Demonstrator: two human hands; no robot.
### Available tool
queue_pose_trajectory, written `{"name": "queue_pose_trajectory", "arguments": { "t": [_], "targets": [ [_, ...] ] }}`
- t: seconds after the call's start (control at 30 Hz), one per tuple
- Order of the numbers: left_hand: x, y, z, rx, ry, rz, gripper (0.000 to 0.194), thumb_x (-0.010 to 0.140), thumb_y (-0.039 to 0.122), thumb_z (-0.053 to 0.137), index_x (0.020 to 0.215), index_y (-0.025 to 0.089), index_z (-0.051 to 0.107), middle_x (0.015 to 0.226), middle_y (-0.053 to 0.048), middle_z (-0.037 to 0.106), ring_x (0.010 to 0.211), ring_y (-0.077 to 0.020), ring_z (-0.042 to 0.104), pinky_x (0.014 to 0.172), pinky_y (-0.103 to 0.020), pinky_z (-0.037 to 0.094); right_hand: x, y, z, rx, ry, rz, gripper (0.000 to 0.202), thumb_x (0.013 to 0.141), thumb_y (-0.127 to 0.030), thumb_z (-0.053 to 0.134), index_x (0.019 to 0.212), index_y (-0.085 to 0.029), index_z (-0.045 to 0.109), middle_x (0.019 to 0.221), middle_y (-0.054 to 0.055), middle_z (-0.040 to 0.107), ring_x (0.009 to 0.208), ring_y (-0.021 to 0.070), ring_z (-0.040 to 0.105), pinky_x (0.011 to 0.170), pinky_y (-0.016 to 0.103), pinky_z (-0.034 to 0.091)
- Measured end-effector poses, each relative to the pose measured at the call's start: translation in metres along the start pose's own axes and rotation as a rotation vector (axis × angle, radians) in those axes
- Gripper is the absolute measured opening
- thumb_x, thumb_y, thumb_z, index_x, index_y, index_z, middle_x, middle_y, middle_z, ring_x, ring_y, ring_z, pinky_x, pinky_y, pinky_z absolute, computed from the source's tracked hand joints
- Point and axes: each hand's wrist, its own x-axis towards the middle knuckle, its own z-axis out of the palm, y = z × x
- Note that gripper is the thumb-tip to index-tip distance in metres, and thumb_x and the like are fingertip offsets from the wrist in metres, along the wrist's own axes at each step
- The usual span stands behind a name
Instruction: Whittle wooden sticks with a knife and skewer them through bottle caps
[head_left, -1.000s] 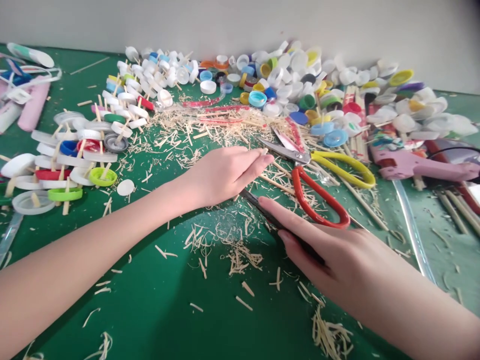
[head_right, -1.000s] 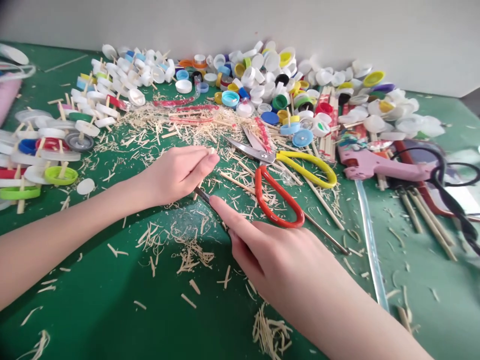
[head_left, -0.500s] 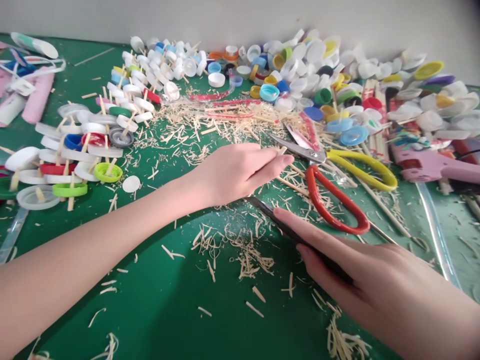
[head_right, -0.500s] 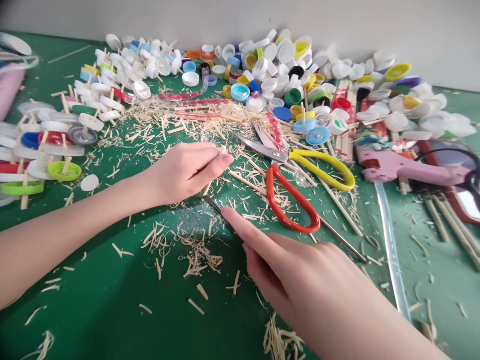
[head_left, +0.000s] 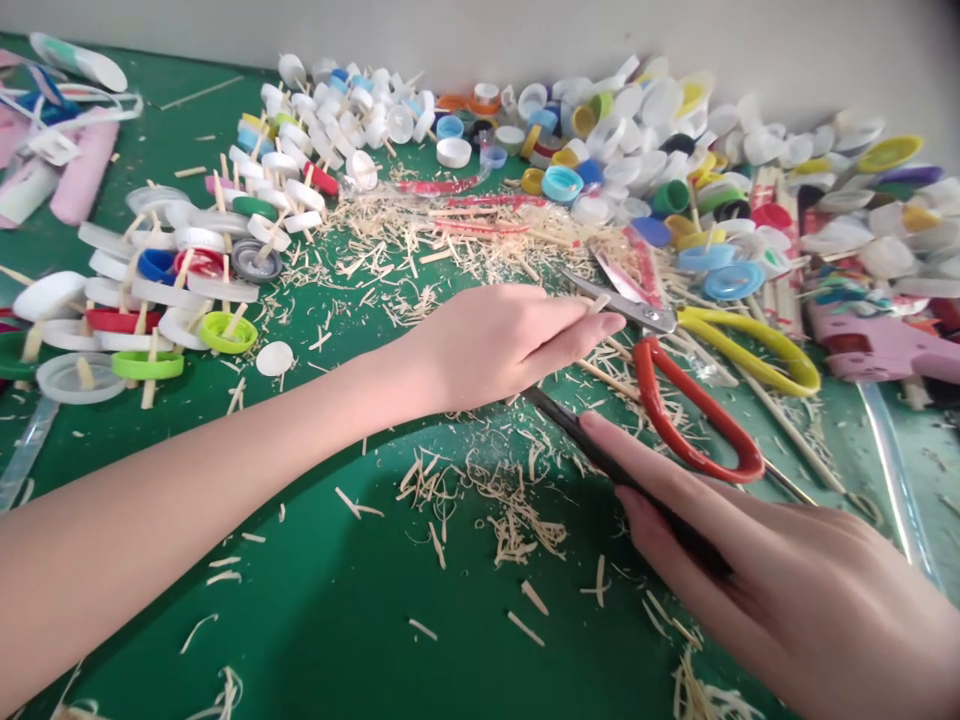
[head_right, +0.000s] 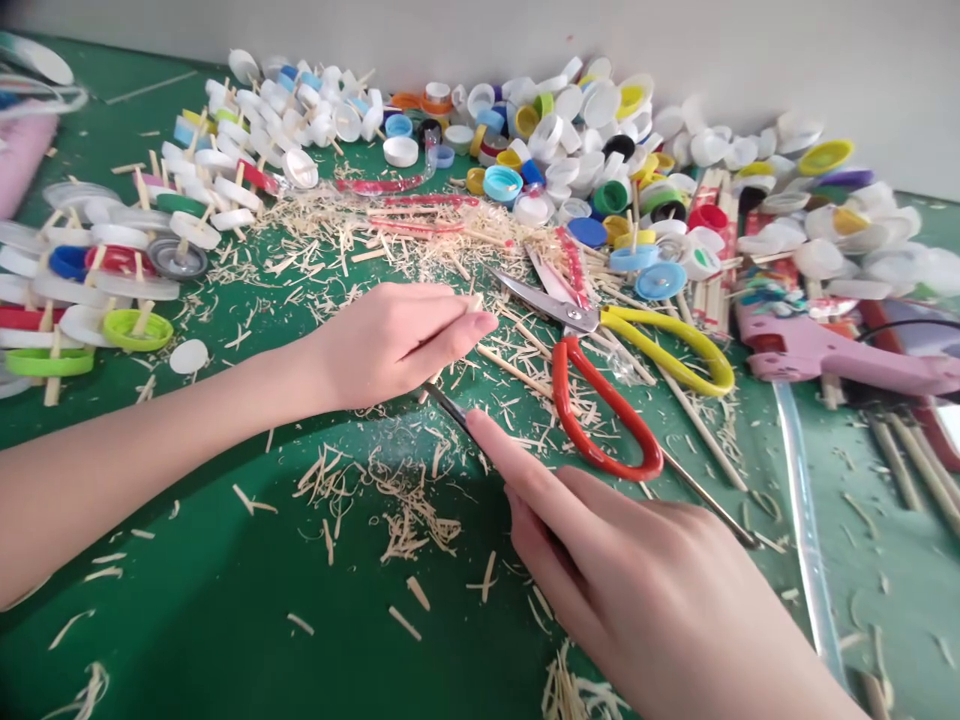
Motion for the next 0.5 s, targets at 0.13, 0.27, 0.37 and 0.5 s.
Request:
{"name": "queue_pose_trajectory", "arguments": {
  "t": [0.13,0.27,0.37,0.5],
  "targets": [
    [0.0000,-0.0003,0.0004,-0.002,0.005,0.010,0.048,0.099,0.038,0.021,0.079,0.016,0.059,0.060,0.000,0.050,0.059,-0.0099,0.055,0.058,-0.024,0.040,0.0007,-0.0041,0.0031,-0.072,0.013,0.015,0.052,0.095,-0.029,0.034,0.147,-0.026,0.028,0.051,-0.010,0.053,0.031,0.0114,0.044,0.030,0.026,0.031],
    [0.0001,0.0002,0.0003,0.006,0.011,0.017,0.048,0.099,0.039,0.021,0.076,0.017,0.057,0.057,0.001,0.048,0.057,-0.0095,0.054,0.057,-0.023,0.041,0.0015,-0.0086,0.0031,-0.008,-0.013,0.017,0.053,0.095,-0.031,0.034,0.147,-0.025,0.028,0.049,-0.009,0.053,0.035,0.0109,0.049,0.030,0.022,0.031],
    [0.0003,0.0009,0.0003,0.011,0.007,0.016,0.048,0.099,0.040,0.020,0.076,0.018,0.057,0.057,0.001,0.048,0.058,-0.0099,0.055,0.056,-0.024,0.040,0.0026,-0.0094,0.0008,0.045,-0.074,0.047,0.053,0.095,-0.031,0.036,0.147,-0.027,0.028,0.059,-0.008,0.062,0.032,0.0080,0.044,0.032,0.020,0.032],
    [0.0004,0.0011,0.0003,0.007,-0.003,-0.002,0.050,0.099,0.041,0.019,0.076,0.018,0.057,0.057,0.000,0.048,0.057,-0.0113,0.054,0.055,-0.025,0.039,0.0036,-0.0050,-0.0018,0.065,-0.135,0.081,0.052,0.096,-0.033,0.036,0.147,-0.030,0.029,0.054,-0.010,0.057,0.026,0.0051,0.031,0.033,0.017,0.034]
  ]
}}
